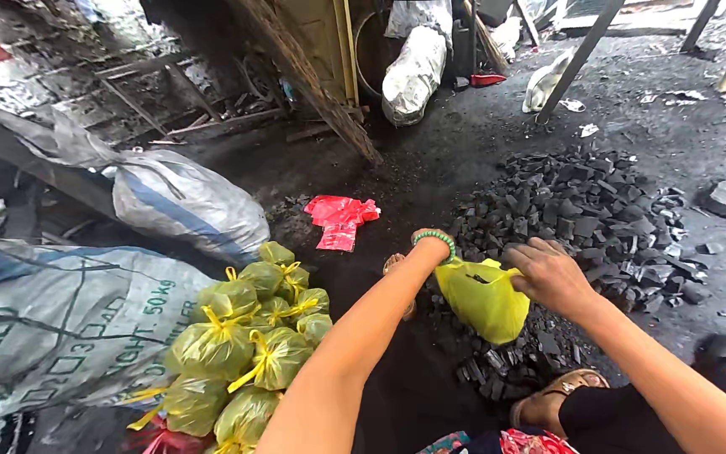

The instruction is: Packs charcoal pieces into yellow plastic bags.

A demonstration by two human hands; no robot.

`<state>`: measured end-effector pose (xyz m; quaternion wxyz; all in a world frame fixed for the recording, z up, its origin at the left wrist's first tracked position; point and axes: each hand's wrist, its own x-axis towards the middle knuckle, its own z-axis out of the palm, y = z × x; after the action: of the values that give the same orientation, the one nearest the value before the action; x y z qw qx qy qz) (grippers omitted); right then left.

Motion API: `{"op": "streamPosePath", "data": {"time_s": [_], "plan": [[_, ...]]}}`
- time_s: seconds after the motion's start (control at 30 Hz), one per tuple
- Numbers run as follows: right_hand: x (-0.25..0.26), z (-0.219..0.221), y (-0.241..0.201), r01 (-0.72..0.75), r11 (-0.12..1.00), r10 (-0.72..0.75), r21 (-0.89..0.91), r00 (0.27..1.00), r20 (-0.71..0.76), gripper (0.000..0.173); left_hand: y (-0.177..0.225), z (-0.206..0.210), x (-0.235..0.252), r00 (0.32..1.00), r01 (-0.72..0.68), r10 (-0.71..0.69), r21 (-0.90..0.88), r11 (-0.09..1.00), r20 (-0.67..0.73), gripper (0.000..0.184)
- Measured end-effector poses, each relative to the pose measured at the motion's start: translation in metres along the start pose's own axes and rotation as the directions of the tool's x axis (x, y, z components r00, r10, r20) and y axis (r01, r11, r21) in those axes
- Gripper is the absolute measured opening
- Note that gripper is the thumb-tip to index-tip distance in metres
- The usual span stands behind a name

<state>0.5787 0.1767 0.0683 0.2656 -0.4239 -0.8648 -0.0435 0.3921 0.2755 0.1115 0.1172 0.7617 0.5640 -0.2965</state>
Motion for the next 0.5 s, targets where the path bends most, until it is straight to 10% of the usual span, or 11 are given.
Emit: {"op": "streamPosePath", "data": {"time_s": [0.13, 0.23, 0.33, 0.5], "plan": [[0.036, -0.032, -0.021, -0.118, 0.960, 0.146, 0.254, 0.985, -0.095, 0.028, 0.020, -0.041, -0.025, 0.895, -0.443, 0.422, -0.388, 0.808, -0.143, 0.023], [0.043, -0.058, 0.007, -0.297, 0.923, 0.332, 0.243, 0.936, -0.118, 0.035, 0.024, -0.033, -0.030, 0.906, -0.348, 0.345, -0.895, 0.281, -0.244, 0.016], [0.031, -0.072, 0.036, -0.407, 0.909, 0.416, 0.087, 0.895, -0.158, 0.038, 0.017, -0.014, -0.025, 0.878, -0.212, 0.422, -0.974, -0.077, -0.225, 0.014], [0.005, -0.053, 0.049, -0.473, 0.868, 0.495, 0.152, 0.846, -0.196, 0.039, 0.040, 0.009, -0.036, 0.800, -0.439, 0.470, -0.898, 0.037, -0.372, 0.018]]}}
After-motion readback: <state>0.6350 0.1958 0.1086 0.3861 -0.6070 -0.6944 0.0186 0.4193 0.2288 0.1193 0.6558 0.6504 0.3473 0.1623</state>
